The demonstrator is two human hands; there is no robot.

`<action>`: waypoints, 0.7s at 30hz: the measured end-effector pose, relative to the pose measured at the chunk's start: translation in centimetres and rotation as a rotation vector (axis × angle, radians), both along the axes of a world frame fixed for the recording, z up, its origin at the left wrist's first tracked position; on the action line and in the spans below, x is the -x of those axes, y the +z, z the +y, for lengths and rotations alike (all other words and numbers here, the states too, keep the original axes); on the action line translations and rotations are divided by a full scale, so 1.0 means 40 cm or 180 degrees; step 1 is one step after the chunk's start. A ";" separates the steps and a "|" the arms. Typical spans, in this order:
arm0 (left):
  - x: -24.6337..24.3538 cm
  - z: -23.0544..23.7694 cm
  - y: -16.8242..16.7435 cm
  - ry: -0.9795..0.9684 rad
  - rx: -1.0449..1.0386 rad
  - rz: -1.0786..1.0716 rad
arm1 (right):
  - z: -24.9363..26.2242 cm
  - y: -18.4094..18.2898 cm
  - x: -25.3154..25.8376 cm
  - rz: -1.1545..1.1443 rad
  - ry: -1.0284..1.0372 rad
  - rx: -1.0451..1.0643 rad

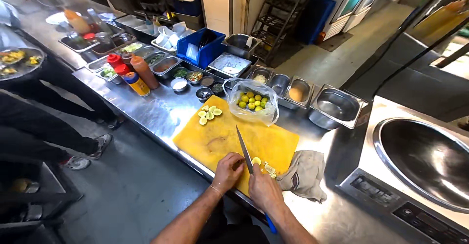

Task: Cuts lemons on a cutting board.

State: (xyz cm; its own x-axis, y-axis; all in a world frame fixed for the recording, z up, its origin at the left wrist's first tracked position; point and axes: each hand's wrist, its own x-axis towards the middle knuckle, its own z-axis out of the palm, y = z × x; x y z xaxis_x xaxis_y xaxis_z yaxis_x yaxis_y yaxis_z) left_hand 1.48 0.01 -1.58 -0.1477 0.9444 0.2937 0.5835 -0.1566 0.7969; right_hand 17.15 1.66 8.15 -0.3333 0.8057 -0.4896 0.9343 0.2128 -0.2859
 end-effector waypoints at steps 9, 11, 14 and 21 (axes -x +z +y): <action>0.000 0.003 0.008 0.0014 0.0116 -0.0097 | 0.048 0.024 0.049 -0.0342 0.0235 0.0059; -0.003 0.001 0.002 0.0009 0.0068 -0.0086 | -0.009 0.024 -0.002 -0.0544 0.0272 0.0273; -0.006 0.003 0.021 0.0034 0.0314 -0.0036 | -0.075 0.041 -0.073 -0.0711 0.0208 0.0598; -0.066 0.036 0.171 -0.0358 0.2143 0.0435 | -0.061 0.006 -0.189 -0.0164 -0.0175 0.0931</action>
State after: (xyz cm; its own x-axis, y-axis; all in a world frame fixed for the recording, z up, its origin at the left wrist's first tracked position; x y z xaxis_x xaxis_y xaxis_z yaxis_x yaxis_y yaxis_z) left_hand 4.13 1.46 5.24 -0.0416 0.9350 -0.3522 0.6946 0.2805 0.6625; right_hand 24.70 -0.78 8.39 -0.2618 0.6441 -0.7188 0.9571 0.0771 -0.2795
